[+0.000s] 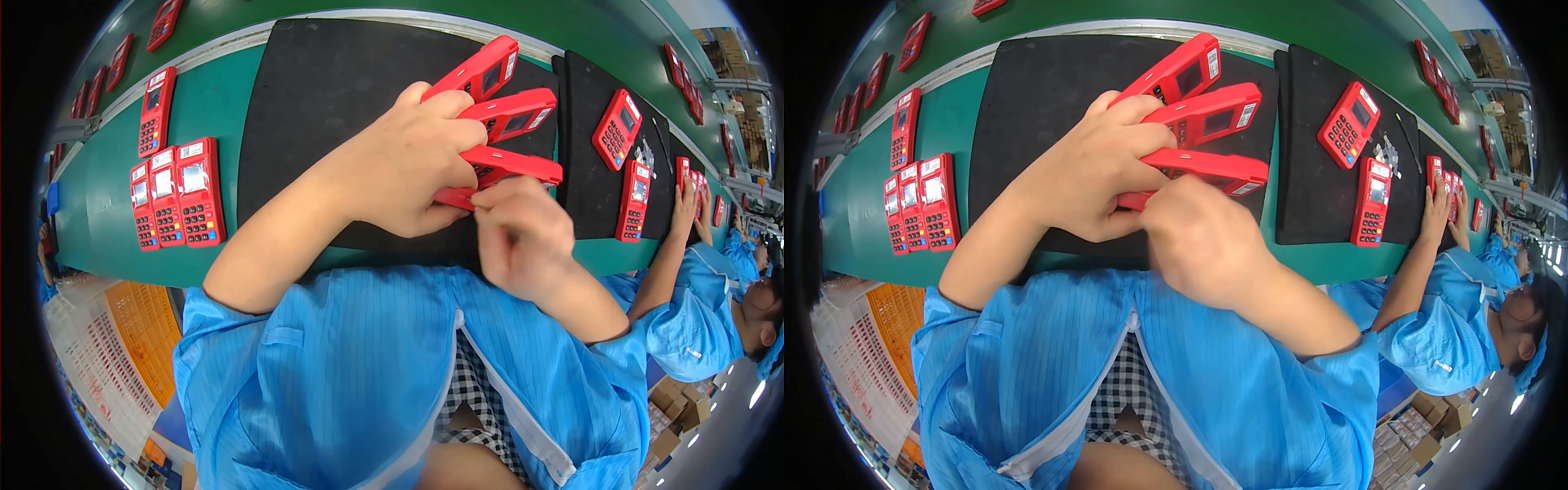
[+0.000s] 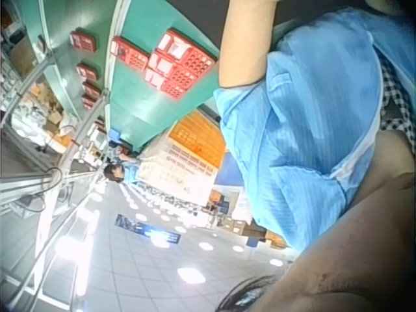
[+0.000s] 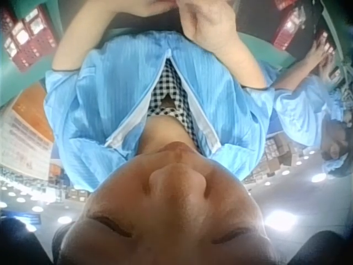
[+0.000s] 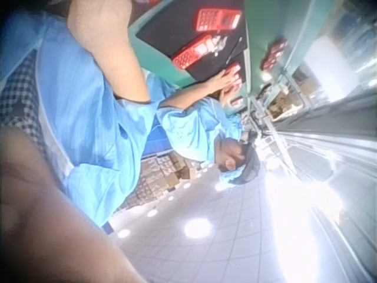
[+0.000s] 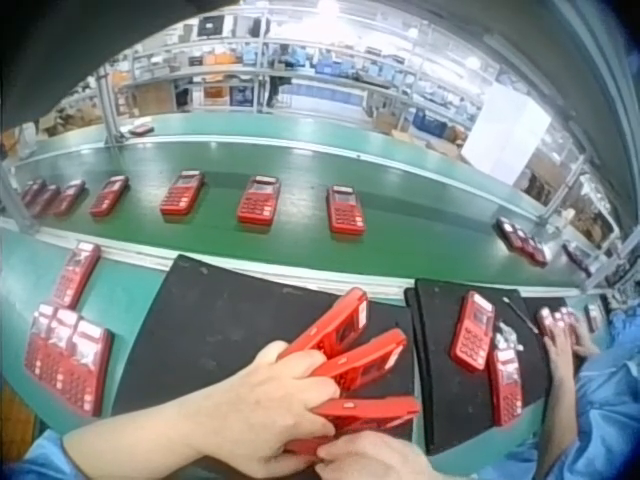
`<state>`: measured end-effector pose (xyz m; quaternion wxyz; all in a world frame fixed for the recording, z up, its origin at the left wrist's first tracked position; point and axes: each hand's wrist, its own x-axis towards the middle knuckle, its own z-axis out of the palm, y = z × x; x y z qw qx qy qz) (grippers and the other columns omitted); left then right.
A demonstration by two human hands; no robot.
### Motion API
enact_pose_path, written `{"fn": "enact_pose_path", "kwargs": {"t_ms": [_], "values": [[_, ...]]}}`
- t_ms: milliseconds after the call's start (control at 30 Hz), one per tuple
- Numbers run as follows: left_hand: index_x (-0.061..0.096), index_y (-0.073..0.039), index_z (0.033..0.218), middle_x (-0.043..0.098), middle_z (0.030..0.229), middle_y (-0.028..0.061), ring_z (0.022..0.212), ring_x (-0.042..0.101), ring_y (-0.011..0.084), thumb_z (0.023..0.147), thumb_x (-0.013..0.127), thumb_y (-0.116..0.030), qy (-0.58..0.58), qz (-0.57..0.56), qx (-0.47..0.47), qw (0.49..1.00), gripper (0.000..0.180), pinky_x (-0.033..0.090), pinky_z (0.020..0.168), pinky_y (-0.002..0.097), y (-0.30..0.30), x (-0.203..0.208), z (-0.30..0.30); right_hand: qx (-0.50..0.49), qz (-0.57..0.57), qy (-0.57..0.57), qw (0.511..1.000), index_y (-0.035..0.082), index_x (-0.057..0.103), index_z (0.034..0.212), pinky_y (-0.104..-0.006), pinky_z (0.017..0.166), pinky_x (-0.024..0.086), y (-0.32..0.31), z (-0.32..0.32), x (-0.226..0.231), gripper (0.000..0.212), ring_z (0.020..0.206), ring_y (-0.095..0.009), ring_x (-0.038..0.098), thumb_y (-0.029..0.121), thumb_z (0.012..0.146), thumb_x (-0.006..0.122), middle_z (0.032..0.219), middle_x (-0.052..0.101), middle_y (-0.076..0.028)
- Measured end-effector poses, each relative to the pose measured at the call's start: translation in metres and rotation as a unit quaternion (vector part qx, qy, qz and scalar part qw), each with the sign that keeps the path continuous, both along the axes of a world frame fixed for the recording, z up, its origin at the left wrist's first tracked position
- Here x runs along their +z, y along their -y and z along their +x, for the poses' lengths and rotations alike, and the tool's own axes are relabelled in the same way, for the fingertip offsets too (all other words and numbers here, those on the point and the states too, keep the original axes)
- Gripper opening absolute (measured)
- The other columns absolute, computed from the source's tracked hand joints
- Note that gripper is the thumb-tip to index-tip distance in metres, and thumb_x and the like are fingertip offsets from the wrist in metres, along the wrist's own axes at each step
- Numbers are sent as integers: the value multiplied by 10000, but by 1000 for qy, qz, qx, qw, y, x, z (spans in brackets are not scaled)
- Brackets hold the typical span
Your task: Assembling and inspecting red handheld electronic devices on a production line using tweezers.
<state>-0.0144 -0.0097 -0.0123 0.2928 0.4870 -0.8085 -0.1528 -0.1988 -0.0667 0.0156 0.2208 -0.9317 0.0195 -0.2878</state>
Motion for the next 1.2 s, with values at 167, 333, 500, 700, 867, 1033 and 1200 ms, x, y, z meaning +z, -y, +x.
{"fn": "enact_pose_path", "kwargs": {"t_ms": [167, 333, 500, 700, 867, 1033, 1200], "values": [[690, -106, 761, 560, 968, 60, 1081, 450, 346, 579, 733, -220, 0, -7, 3, 1000, 219, 351, 844, 468, 0, -1, 0, -47, 372, -40, 926, 12, 532, 946, -296, 631, 498, 8, 0, 8, 108, 721, -194, 607, -34, 851, 554, 869, 571, -95], [697, -125, 764, 554, 950, 50, 1080, 457, 338, 599, 750, -254, 17, -5, 6, 1000, 215, 357, 848, 479, 1, 1, -4, -88, 349, 49, 932, -21, 384, 1045, -232, 677, 506, 39, 1, -3, 157, 747, -114, 598, -46, 911, 463, 898, 583, -93], [702, -129, 768, 553, 955, 48, 1089, 455, 341, 583, 764, -253, 13, 19, -1, 1000, 232, 355, 860, 492, -1, 3, -2, -79, 366, 46, 926, -12, 388, 1044, -232, 681, 506, 37, 0, -7, 160, 746, -117, 598, -40, 911, 473, 892, 579, -94], [701, -125, 766, 555, 958, 51, 1094, 455, 342, 568, 771, -246, -2, 5, 0, 1000, 243, 356, 864, 498, -1, 3, -2, -78, 353, 34, 932, -17, 384, 1037, -232, 677, 508, 38, 0, -4, 165, 737, -115, 600, -44, 906, 482, 892, 579, -97], [700, -123, 768, 557, 960, 53, 1096, 456, 342, 564, 773, -244, -6, 11, 0, 1000, 248, 357, 866, 500, -1, 5, -3, -73, 361, 38, 929, -22, 377, 1038, -236, 672, 514, 39, 0, -2, 176, 726, -125, 611, -49, 901, 484, 889, 583, -98], [696, -118, 761, 558, 958, 54, 1094, 456, 342, 561, 769, -237, -11, 3, -1, 1000, 244, 355, 862, 491, -1, 4, -2, -76, 323, 8, 943, -8, 435, 1018, -255, 667, 515, 40, -1, 0, 162, 717, -150, 620, -49, 882, 514, 874, 591, -88], [689, -116, 750, 558, 961, 57, 1087, 460, 339, 557, 764, -232, -11, 7, -4, 1000, 238, 356, 851, 479, -1, 5, 0, -39, 141, -67, 987, 22, 497, 1011, -328, 660, 517, 43, 4, 8, 186, 727, -264, 633, -19, 848, 575, 865, 595, -107]]}}
